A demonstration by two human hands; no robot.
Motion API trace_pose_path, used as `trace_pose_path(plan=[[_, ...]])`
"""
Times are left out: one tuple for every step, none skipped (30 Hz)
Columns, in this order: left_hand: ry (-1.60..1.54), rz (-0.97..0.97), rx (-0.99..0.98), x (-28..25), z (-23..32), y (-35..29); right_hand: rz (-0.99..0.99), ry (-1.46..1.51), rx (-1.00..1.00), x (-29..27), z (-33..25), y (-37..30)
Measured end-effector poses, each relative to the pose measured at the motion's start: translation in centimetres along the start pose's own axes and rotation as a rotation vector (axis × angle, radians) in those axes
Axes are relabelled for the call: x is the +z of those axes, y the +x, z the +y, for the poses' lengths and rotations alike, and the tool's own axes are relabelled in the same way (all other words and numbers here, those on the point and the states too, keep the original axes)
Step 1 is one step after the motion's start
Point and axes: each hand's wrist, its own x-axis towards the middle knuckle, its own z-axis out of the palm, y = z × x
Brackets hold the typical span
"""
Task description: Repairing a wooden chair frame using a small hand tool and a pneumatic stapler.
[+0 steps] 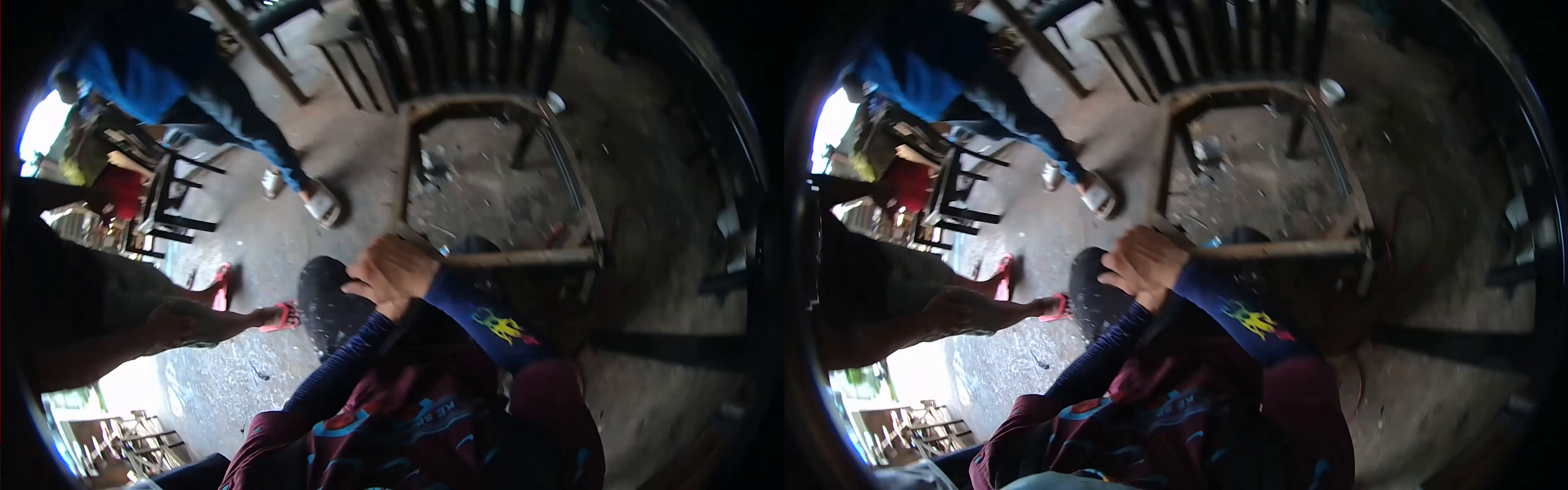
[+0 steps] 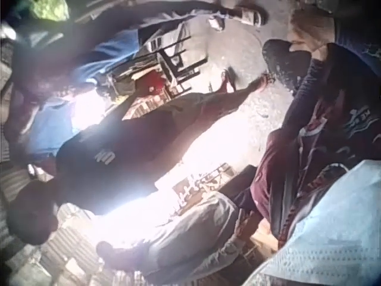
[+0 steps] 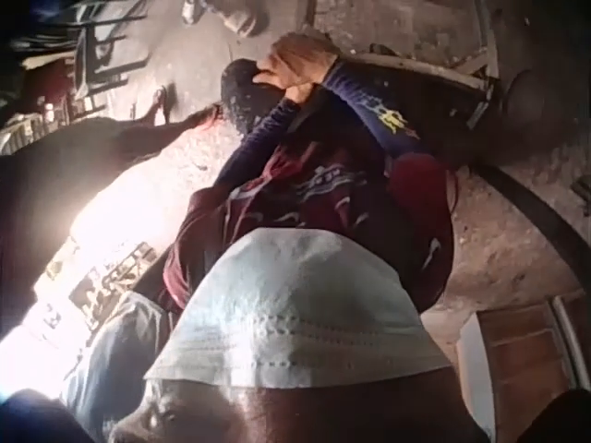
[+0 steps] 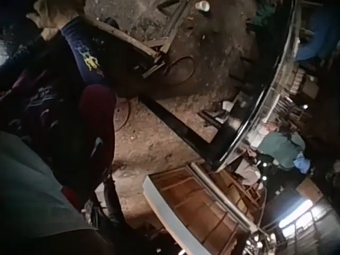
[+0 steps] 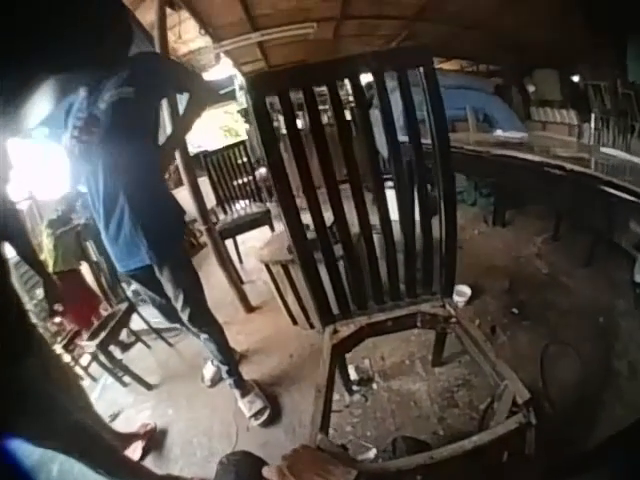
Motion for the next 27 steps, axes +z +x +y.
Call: trace_pose_path(plan=[[0.067,0.153,0.096,-4.3,1.5,1.3,0.029,0.125,-0.043,-0.5,0.5,0.3],[0.141,0.317,0.203,-9.2,3.8,1.8,0.397,0.132,0.08,-1.0,-3.5,-3.4],[0.287,0.404,0.368,-17.8,9.7,3.5,0.445,-0.053,-0.135,-1.7,0.0,-7.1],[0.394,0.544,0.487,-23.6,14.0,1.4,0.503,-0.078,-0.371,-3.1,-0.8,-9.6],[0.423,0.656,0.551,-24.5,15.0,-0.5,0.645,-0.105,-0.184,-5.6,-2.6,-11.0],[0.382,0.721,0.581,-22.0,12.9,0.2,0.733,-0.11,0.094,-7.6,-3.3,-12.6],[0.348,0.761,0.604,-20.3,11.2,1.0,0.759,-0.14,0.187,-9.1,-2.3,-14.5],[0.328,0.774,0.615,-20.0,9.9,1.3,0.802,-0.174,0.305,-9.6,-0.7,-14.8],[0.302,0.776,0.626,-20.1,8.6,1.9,0.707,-0.24,0.414,-10.0,1.1,-14.7],[0.251,0.778,0.645,-19.6,6.9,3.8,0.585,-0.318,0.518,-10.7,3.2,-15.2],[0.191,0.778,0.66,-18.8,4.9,5.7,0.562,-0.305,0.511,-10.3,5.3,-16.4],[0.145,0.763,0.672,-18.7,4.1,6.8,0.259,-0.409,0.543,-9.5,7.1,-17.3],[0.092,0.751,0.684,-18.3,3.1,7.8,-0.055,-0.506,0.561,-8.9,7.8,-17.6],[0.031,0.752,0.701,-18.1,2.0,9.2,-0.078,-0.496,0.545,-9.1,8.4,-17.1],[-0.033,0.758,0.722,-17.4,0.9,10.6,-0.133,-0.363,0.47,-9.4,8.8,-16.4],[-0.096,0.738,0.744,-17.1,0.1,12.3,-0.178,-0.24,0.418,-9.7,8.7,-16.2],[-0.22,0.585,0.96,-17.6,-0.5,13.2,-0.201,-0.242,0.418,-9.9,8.9,-16.3],[-0.233,0.621,0.973,-17.3,-0.4,13.2,-0.128,-0.145,0.281,-9.5,9.5,-15.9],[-0.111,0.734,0.882,-16.9,-0.5,13.1,-0.061,-0.044,0.143,-9.3,10.1,-15.2],[0.009,0.84,0.788,-16.8,-0.2,13.2,-0.091,-0.045,0.109,-9.4,10.7,-14.0],[-0.008,0.876,0.806,-16.7,0.3,13.1,-0.085,-0.044,0.066,-9.4,11.3,-12.7],[-0.022,0.867,0.802,-16.7,0.8,12.9,-0.081,-0.041,0.026,-9.3,11.9,-11.5],[-0.048,0.862,0.795,-16.0,1.0,12.7,-0.09,-0.032,-0.011,-8.9,12.2,-10.9],[-0.099,0.839,0.779,-14.1,1.6,12.6,-0.11,-0.021,-0.02,-8.6,12.4,-11.8],[-0.105,0.882,0.686,-14.1,2.2,11.8,-0.131,-0.01,-0.021,-8.2,12.5,-12.9],[-0.151,0.864,0.814,-14.6,1.0,12.0,-0.164,-0.001,-0.032,-8.1,12.5,-14.0],[-0.123,0.842,0.894,-14.7,0.7,12.1,-0.201,0.076,0.001,-8.1,12.3,-14.1]])
